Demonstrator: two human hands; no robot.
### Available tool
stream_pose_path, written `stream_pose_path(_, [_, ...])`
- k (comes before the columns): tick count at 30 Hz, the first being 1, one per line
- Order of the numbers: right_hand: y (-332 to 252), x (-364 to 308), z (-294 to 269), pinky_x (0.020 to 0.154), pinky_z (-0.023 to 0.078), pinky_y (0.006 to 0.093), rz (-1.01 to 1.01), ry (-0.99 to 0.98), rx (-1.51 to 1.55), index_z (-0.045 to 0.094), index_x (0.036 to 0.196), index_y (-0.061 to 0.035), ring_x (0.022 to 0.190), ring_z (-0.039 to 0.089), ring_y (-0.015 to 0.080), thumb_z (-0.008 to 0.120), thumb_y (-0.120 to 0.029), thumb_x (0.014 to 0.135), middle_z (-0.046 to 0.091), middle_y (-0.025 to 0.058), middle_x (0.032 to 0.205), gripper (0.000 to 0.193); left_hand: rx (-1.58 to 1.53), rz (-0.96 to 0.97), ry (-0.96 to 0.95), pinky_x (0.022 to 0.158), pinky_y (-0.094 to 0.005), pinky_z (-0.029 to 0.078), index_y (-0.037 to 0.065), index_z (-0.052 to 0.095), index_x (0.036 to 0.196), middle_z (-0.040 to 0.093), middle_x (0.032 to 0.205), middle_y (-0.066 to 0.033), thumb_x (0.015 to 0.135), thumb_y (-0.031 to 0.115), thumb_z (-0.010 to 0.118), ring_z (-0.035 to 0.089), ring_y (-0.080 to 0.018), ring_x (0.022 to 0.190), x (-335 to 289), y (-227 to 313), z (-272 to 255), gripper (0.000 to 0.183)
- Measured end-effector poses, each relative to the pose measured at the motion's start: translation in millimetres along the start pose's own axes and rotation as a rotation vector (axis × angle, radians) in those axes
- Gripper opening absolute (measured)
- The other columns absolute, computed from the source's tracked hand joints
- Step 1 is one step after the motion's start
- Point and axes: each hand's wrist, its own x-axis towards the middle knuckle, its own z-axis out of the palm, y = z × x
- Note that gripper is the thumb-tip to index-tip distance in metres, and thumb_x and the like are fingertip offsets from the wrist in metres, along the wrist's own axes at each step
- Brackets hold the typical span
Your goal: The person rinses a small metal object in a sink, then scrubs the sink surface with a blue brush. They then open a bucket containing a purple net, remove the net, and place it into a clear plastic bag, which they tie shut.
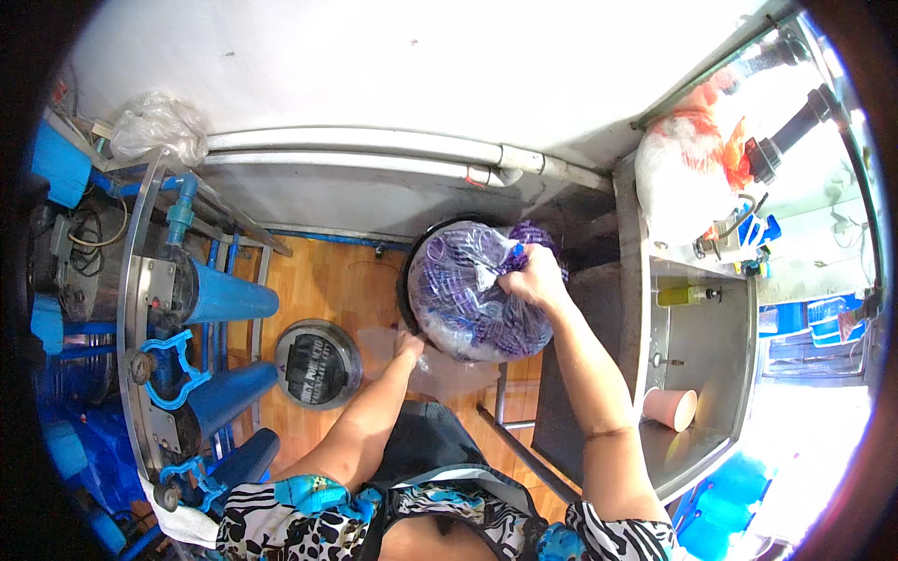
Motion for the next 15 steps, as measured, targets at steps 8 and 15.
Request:
stream_pose_path(8, [-73, -38, -57, 0.065, 0.05, 0.0302, 0.012, 0.268, -0.012, 0.069, 0.081, -0.0014, 0.064, 0.064, 0.0145, 0.068, -0.008, 0.056, 0.067, 0.0076, 0.067, 0.025, 0.035, 0.385, -0.244, 0.095, -0.0403, 0.043, 0.007, 0.053, 0.128, 0.06, 0.12, -0.0216, 0.085, 0.029, 0.053, 0.054, -0.0365, 0.115, 11, 0, -9, 0.049])
stream_pose_path(15, [-125, -86, -99, 0.052, 0.041, 0.0272, -0.127, 0.471, 0.233, 0.062, 0.067, -0.0014, 0.052, 0.051, 0.0128, 0.06, 0.0, 0.056, 0.058, 0.0012, 0.059, 0.012, 0.035, 0.123, -0.264, 0.084, -0.0379, 0.048, 0.002, 0.057, 0.124, 0.064, 0.113, -0.0172, 0.074, 0.01, 0.061, 0.06, -0.0264, 0.103, 3, -25, -30, 0.051])
